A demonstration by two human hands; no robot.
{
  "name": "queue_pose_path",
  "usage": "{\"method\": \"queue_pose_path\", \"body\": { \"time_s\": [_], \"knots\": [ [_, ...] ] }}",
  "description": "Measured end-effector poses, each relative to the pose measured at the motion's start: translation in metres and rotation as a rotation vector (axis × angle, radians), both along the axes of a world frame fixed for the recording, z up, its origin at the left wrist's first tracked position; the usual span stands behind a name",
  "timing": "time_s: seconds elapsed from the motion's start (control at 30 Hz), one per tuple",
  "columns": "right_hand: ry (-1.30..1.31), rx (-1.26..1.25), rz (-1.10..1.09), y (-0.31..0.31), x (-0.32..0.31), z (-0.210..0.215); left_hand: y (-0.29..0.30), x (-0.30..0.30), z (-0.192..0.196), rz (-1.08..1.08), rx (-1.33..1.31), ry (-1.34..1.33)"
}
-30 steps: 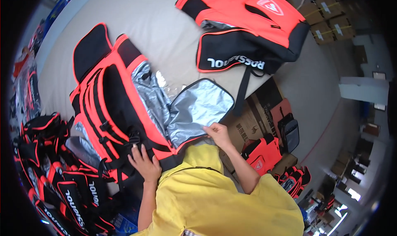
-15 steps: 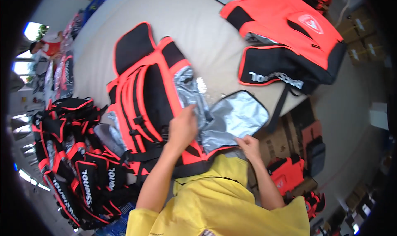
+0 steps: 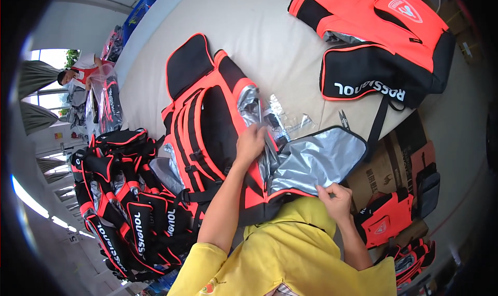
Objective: Inspecting and checking the zippers, straps, and interior of red and black backpacks at a factory workbench.
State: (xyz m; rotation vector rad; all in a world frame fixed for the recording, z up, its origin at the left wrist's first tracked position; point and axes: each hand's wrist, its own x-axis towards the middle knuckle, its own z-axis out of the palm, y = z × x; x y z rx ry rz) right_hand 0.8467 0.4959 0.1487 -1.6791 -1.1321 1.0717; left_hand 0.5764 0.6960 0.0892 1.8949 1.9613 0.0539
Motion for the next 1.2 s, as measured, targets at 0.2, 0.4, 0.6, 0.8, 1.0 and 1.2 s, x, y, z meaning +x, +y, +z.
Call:
{"method": "queue_pose_path", "body": {
  "time_s": [0.2,0.4,0.6,0.8,1.0,1.2],
  "knots": [
    [-0.034,0.303,0.224,-0.019,-0.019,0.062,-0.055,-0.094,0.098,0.502,0.002,-1.583],
    [0.018,0.521,0.395,-0.001,-0.029,0.094,-0.066,-0.126,0.14,0.482,0.15,-1.657],
    [0.012,0.684,0.478,0.011,-0.027,0.104,-0.073,-0.12,0.174,0.385,0.231,-1.582],
    [-0.042,0.715,0.491,0.019,-0.034,0.115,-0.062,-0.074,0.181,-0.095,0.582,0.031],
    [-0.147,0.764,0.48,0.024,-0.036,0.123,-0.062,-0.034,0.099,-0.435,0.203,0.489],
    [-0.221,0.582,0.408,0.005,-0.036,0.119,0.007,-0.056,0.096,-0.304,-0.251,0.924]
  ]
}}
